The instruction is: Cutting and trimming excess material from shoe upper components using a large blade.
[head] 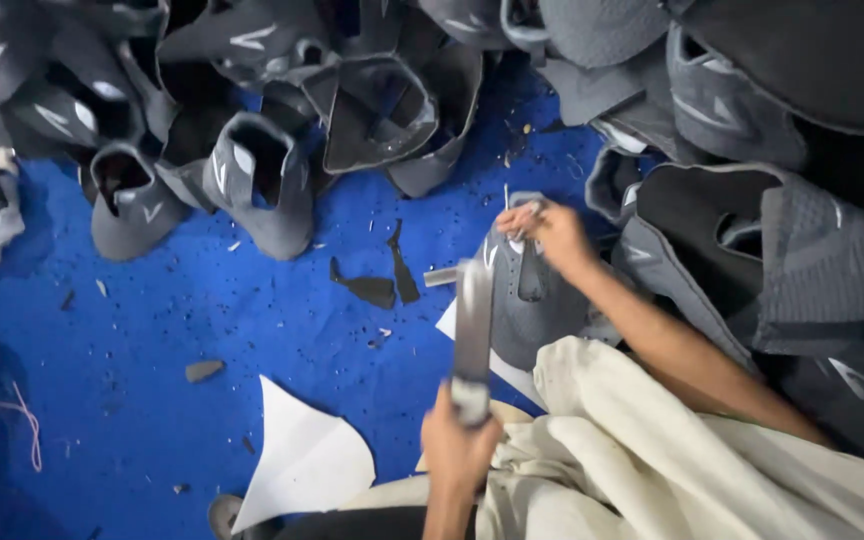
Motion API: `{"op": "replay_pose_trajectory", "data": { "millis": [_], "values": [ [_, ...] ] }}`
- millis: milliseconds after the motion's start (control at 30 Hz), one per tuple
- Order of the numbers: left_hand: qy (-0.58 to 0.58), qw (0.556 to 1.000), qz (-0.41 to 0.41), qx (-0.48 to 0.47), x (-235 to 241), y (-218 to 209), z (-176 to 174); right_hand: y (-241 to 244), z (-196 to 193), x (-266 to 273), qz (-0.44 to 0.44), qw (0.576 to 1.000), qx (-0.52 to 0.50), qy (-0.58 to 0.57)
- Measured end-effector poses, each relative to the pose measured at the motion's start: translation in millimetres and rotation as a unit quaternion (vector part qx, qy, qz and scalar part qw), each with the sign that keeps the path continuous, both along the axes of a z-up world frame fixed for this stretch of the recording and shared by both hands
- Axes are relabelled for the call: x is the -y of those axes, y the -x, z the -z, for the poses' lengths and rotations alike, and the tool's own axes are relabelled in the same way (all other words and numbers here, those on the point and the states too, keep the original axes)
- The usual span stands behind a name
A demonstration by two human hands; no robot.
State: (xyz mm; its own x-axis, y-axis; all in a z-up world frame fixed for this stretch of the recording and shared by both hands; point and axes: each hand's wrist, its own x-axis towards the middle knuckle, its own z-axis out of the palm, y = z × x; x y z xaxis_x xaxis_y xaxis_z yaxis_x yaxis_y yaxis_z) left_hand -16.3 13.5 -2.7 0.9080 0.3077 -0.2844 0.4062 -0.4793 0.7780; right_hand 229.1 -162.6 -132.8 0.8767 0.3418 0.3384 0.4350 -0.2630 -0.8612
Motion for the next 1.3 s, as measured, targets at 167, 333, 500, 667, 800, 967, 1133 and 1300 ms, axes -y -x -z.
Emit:
{"op": "replay_pose_trajectory", "data": {
  "millis": [167,333,500,667,800,967,1133,1300],
  "values": [
    [-0.202,0.961,0.081,-0.172,-58,108,51,-20,33,63,0.108,0.876,-0.32,-0.345],
    [-0.293,0.949,0.097,0.064,-30,-45,30,-21,73,73,0.141,0.97,-0.176,0.089],
    [-0.193,0.969,0.059,0.139,14,-220,107,-29,43,85,0.081,0.882,-0.434,-0.165],
    [-0.155,0.976,-0.028,0.15,6,-236,54,-30,5,70,0.167,0.941,-0.263,-0.134],
    [-0.389,0.913,0.077,0.099,8,-188,142,-35,107,93,0.079,0.952,-0.294,0.016],
    [0.014,0.99,-0.071,0.121,19,-230,97,-24,6,78,0.099,0.847,-0.457,-0.253],
    [0.096,0.959,-0.058,0.259,10,-252,10,-21,-11,81,0.028,0.802,-0.405,-0.439],
    [0.205,0.783,-0.252,0.53,-69,-234,-46,-17,-30,74,-0.053,0.8,-0.428,-0.417]
  ]
}}
